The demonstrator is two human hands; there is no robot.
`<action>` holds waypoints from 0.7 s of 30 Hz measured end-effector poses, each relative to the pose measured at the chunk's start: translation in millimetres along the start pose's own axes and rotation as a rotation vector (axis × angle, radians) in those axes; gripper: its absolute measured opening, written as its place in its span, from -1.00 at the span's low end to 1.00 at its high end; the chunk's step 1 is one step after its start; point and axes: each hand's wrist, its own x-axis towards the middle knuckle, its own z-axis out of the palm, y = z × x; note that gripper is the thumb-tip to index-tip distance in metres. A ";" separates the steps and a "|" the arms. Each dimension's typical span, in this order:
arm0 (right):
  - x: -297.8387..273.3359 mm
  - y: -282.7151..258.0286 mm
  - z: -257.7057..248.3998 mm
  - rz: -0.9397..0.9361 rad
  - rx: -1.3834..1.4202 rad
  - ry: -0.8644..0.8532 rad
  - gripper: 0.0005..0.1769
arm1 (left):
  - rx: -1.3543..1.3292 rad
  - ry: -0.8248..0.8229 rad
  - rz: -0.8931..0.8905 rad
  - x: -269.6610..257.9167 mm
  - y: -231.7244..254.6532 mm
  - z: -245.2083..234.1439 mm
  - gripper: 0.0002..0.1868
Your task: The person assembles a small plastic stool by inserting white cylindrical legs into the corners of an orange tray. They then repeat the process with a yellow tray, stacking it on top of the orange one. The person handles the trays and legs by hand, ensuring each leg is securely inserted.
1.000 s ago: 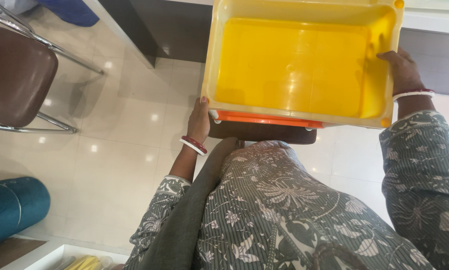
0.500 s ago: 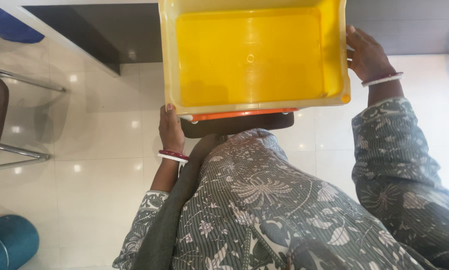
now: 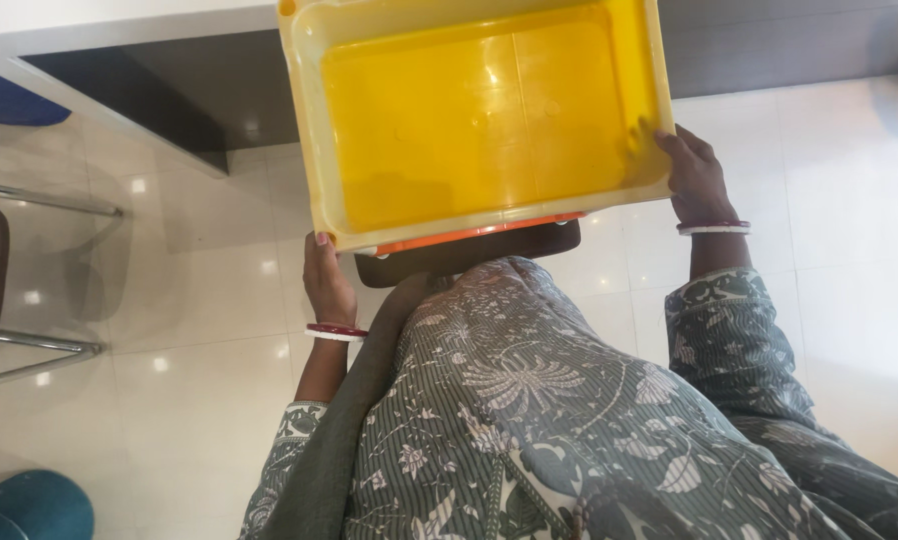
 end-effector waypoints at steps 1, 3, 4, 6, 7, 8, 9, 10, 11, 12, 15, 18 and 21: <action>4.0 -1.5 -0.2 -0.007 -0.009 0.006 -0.41 | -0.013 0.008 -0.030 1.6 -0.9 0.8 -0.52; 11.3 -2.6 -0.2 -0.022 0.002 -0.006 -0.42 | -0.131 0.004 -0.017 1.3 -2.4 3.1 -0.53; 15.4 -2.0 0.5 -0.029 0.020 -0.022 -0.42 | -0.189 0.000 -0.014 0.2 -3.5 4.0 -0.53; 22.4 1.0 0.2 -0.051 -0.017 -0.039 -0.44 | -0.115 0.012 -0.036 -0.3 -4.2 3.3 -0.53; 24.6 3.2 -0.5 -0.067 -0.073 -0.040 -0.45 | -0.079 0.018 -0.046 -0.5 -4.2 3.4 -0.53; 28.8 3.7 -0.5 -0.086 -0.130 -0.046 -0.46 | -0.075 0.012 -0.043 0.5 -4.2 4.0 -0.53; 31.8 3.9 -1.5 -0.084 -0.110 -0.050 -0.46 | -0.071 0.006 -0.041 1.7 -4.1 4.2 -0.53; 34.0 4.8 -1.9 -0.080 -0.092 -0.060 -0.47 | -0.065 0.006 -0.040 0.9 -3.8 3.6 -0.53; 35.3 5.6 -2.6 -0.076 -0.074 -0.070 -0.47 | -0.062 0.012 -0.048 1.2 -3.8 4.2 -0.53; 34.0 8.0 -2.9 -0.084 -0.082 -0.080 -0.47 | -0.056 0.018 -0.059 0.5 -3.2 3.1 -0.53; 31.6 11.5 -6.6 -0.100 -0.096 -0.096 -0.48 | -0.079 0.019 -0.061 0.9 -2.3 4.2 -0.53; 31.2 16.1 -9.0 -0.090 -0.068 -0.085 -0.49 | -0.083 0.017 -0.060 -0.1 -0.7 4.7 -0.52; 33.3 20.6 -9.9 -0.091 -0.030 -0.076 -0.51 | -0.055 0.019 -0.068 -1.4 1.7 2.3 -0.52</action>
